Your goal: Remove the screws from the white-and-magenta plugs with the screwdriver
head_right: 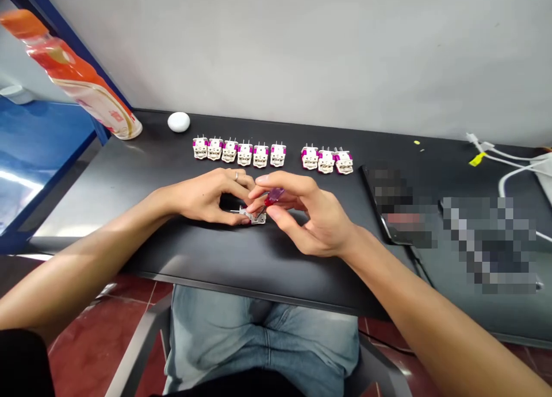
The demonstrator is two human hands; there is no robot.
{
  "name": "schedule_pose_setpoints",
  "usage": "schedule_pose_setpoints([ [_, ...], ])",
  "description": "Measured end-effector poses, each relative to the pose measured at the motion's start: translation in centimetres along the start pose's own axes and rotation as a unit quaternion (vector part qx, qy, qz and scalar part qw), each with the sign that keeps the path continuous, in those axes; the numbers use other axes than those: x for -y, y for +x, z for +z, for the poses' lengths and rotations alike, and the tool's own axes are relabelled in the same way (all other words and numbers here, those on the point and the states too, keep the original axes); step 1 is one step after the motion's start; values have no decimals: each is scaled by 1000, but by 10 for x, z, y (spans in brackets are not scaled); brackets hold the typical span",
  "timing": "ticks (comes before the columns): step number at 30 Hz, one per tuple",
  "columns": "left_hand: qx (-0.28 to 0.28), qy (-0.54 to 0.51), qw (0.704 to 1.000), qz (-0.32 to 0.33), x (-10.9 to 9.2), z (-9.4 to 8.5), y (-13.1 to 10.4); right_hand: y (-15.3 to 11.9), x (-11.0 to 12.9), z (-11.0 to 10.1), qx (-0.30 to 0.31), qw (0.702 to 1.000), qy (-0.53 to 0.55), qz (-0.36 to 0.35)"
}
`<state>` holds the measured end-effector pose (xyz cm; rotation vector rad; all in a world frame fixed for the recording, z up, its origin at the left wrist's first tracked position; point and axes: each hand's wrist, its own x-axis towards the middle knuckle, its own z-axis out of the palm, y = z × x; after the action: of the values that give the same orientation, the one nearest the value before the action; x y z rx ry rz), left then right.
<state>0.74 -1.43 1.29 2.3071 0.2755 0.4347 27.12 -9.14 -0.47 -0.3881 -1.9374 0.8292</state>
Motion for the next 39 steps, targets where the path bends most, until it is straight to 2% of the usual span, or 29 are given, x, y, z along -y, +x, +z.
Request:
schedule_pose_setpoints([
  [3, 1, -4, 1000, -1, -1, -1, 0, 2, 3, -1, 10, 999, -32, 4],
  [5, -2, -4, 1000, -7, -2, -1, 0, 6, 6, -2, -4, 991, -131, -11],
  [7, -9, -2, 1000, -9, -2, 0, -1, 11, 9, -2, -23, 971, -236, -43],
  [9, -19, 2, 1000, -3, -1, 2, -2, 18, 12, -1, -26, 954, -290, -71],
  [15, -40, 21, 999, 16, 2, 4, -2, 39, 21, -5, 106, 961, -245, -66],
  [16, -38, 20, 999, 18, 2, 4, -2, 40, 21, -6, 98, 960, -253, -73],
  [20, -25, 12, 1000, 14, 1, 3, -2, 37, 16, -6, -7, 946, -298, -128],
  [21, -24, 10, 1000, 10, 1, 2, -2, 36, 15, -6, -11, 945, -300, -127],
  [23, -28, 5, 1000, 7, 0, 2, -2, 32, 13, -4, 26, 956, -276, -91],
  [26, -31, 2, 999, 10, -1, 2, -2, 26, 11, -2, 66, 981, -179, -21],
  [29, -20, -2, 1000, 21, -2, 1, -2, 23, 10, -4, 81, 985, -155, -2],
  [32, -14, 0, 1000, 19, -1, 1, -1, 28, 13, -9, 124, 971, -203, -17],
  [36, 3, 28, 1000, 9, 6, 1, 0, 51, 21, -9, 243, 935, -254, -34],
  [39, 18, 45, 999, 14, 10, -1, 0, 68, 21, -5, 305, 915, -265, -28],
])
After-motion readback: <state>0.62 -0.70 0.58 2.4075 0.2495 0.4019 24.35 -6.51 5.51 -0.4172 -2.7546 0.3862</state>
